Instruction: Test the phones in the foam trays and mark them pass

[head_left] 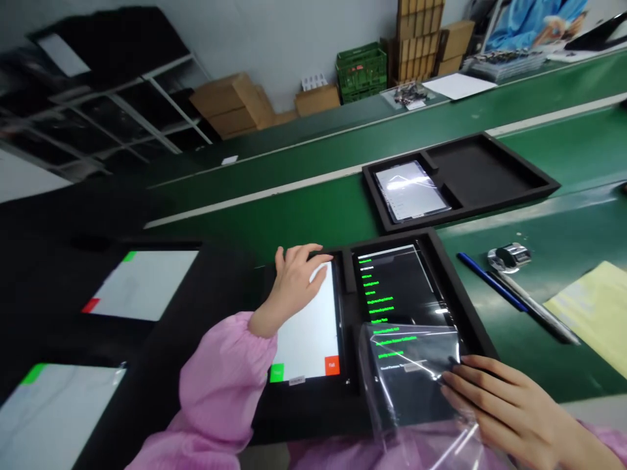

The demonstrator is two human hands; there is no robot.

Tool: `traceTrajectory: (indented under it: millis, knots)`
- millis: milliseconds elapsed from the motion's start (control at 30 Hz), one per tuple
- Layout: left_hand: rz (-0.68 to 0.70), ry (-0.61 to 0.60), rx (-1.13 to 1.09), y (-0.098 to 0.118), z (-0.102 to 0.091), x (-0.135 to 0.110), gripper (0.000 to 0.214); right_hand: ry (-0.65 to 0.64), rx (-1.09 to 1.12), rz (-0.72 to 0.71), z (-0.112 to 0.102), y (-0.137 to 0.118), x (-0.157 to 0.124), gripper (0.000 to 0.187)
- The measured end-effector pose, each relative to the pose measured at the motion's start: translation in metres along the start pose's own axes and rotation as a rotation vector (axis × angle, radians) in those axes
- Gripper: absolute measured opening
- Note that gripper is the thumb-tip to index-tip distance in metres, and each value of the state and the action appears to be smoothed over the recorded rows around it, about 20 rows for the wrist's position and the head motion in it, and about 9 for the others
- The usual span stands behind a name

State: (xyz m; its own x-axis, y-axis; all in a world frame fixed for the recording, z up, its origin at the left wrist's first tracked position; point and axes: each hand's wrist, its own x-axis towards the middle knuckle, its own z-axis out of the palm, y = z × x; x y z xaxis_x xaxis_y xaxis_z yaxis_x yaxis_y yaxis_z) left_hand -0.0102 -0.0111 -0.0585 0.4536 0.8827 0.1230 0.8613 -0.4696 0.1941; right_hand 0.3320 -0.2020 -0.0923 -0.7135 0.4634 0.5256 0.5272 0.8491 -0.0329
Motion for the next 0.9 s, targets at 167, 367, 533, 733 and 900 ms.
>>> traceTrajectory:
  millis: [167,367,533,733,900]
  knots:
    - [-0.155,-0.057,0.069,-0.026,-0.002,0.005,0.034,0.028,-0.018,0.004,0.014,0.015,-0.001,0.041]
    - [-0.114,-0.109,0.004,-0.008,0.013,0.024,0.023,0.092,-0.367,0.339,0.019,0.041,0.044,0.043]
    - [-0.121,-0.085,-0.05,-0.013,0.017,0.035,0.013,-0.062,-0.418,0.398,0.041,0.063,0.092,0.034]
    - [0.031,0.003,-0.104,-0.018,0.009,0.018,0.013,-0.32,-0.316,0.413,0.082,0.095,0.161,0.025]
    - [0.228,0.031,-0.18,0.0,-0.017,-0.079,0.026,-0.361,-0.276,0.41,0.078,0.106,0.159,0.026]
